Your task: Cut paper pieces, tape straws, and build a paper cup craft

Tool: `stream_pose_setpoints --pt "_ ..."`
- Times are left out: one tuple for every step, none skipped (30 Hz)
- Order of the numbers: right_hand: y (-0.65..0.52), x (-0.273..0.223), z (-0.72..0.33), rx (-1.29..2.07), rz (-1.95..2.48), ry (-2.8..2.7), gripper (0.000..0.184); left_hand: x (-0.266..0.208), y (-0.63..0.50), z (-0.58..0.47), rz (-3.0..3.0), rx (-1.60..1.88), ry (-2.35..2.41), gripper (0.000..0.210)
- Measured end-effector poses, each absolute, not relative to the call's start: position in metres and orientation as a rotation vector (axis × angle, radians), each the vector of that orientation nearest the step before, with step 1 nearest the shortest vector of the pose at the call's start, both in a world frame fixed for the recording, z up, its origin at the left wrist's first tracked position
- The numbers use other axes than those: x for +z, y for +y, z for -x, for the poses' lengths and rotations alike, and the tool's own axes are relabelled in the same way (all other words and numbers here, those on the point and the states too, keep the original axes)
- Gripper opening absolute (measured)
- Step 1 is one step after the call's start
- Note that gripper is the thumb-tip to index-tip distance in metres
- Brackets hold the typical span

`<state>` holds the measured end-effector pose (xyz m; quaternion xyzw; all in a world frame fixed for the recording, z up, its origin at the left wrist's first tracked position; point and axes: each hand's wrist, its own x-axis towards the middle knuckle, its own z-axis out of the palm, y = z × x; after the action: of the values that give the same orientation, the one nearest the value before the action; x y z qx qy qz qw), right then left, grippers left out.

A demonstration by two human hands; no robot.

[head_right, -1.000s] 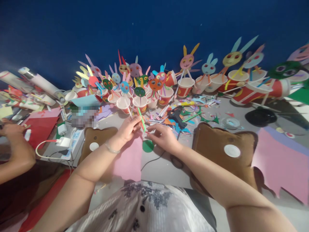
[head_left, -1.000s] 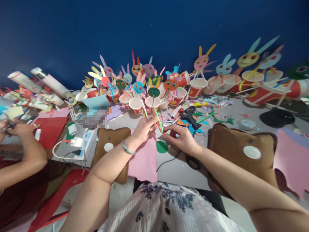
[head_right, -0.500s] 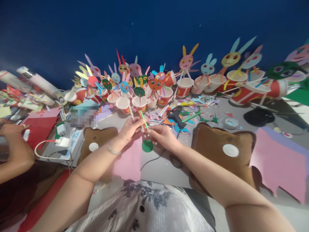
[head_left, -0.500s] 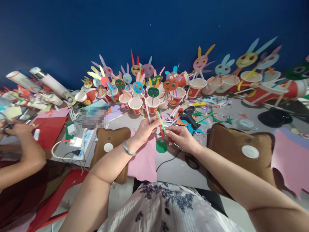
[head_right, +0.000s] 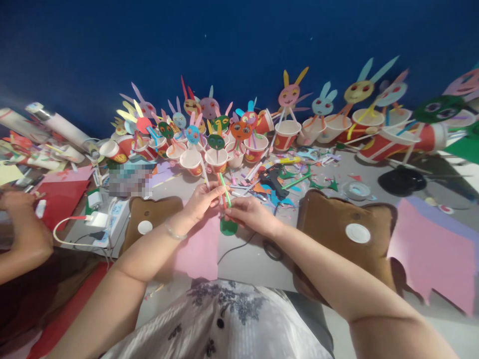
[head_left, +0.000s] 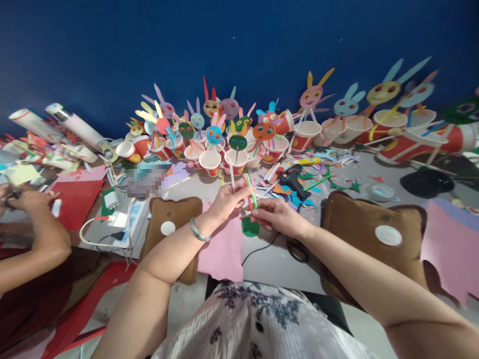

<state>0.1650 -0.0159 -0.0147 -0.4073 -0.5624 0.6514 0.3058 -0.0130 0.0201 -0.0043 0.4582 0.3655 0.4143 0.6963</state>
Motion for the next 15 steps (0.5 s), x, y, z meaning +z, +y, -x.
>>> stream_pose_setpoints --pt "-0.0164 -0.0136 -0.1648 1.719 1.081 -1.501 0.039 -0.0043 0.0196 0.013 -1.024 0.917 0.809 0.041" --pt "-0.0169 -0.013 -0.1646 1.708 1.085 -1.509 0.041 -0.0044 0.0189 0.013 -1.019 0.906 0.802 0.041" --pt "-0.0175 -0.0128 -0.1644 1.693 1.093 -1.509 0.043 -0.0046 0.018 0.013 -1.004 0.885 0.796 0.04" --pt "-0.018 -0.0131 -0.1642 1.675 1.106 -1.501 0.045 -0.0046 0.0169 0.013 -0.979 0.857 0.792 0.039" --pt "-0.0184 -0.0137 -0.1639 1.655 1.12 -1.49 0.048 -0.0046 0.0157 0.0129 -0.946 0.828 0.793 0.039" --pt "-0.0187 -0.0145 -0.1637 1.637 1.13 -1.479 0.05 -0.0043 0.0146 0.0128 -0.916 0.802 0.796 0.039" --pt "-0.019 -0.0154 -0.1635 1.62 1.136 -1.472 0.051 -0.0038 0.0137 0.0126 -0.892 0.783 0.8 0.039" --pt "-0.0191 -0.0162 -0.1634 1.606 1.141 -1.471 0.052 -0.0032 0.013 0.0124 -0.882 0.776 0.805 0.04" --pt "-0.0192 -0.0168 -0.1635 1.594 1.146 -1.476 0.052 -0.0025 0.0125 0.0122 -0.885 0.777 0.805 0.04" --pt "-0.0191 -0.0171 -0.1636 1.584 1.148 -1.484 0.052 -0.0018 0.0123 0.0121 -0.896 0.786 0.802 0.04" --pt "-0.019 -0.0172 -0.1638 1.573 1.153 -1.492 0.051 -0.0013 0.0124 0.012 -0.911 0.793 0.798 0.04" --pt "-0.0189 -0.0171 -0.1641 1.563 1.163 -1.499 0.05 -0.0011 0.0126 0.012 -0.925 0.798 0.795 0.04" --pt "-0.0187 -0.0168 -0.1644 1.552 1.174 -1.504 0.049 -0.0014 0.0129 0.0121 -0.937 0.803 0.794 0.04" --pt "-0.0185 -0.0165 -0.1647 1.541 1.184 -1.504 0.049 -0.0021 0.0133 0.0123 -0.948 0.809 0.795 0.04" --pt "-0.0183 -0.0162 -0.1649 1.533 1.193 -1.501 0.048 -0.0032 0.0138 0.0125 -0.959 0.818 0.8 0.04"
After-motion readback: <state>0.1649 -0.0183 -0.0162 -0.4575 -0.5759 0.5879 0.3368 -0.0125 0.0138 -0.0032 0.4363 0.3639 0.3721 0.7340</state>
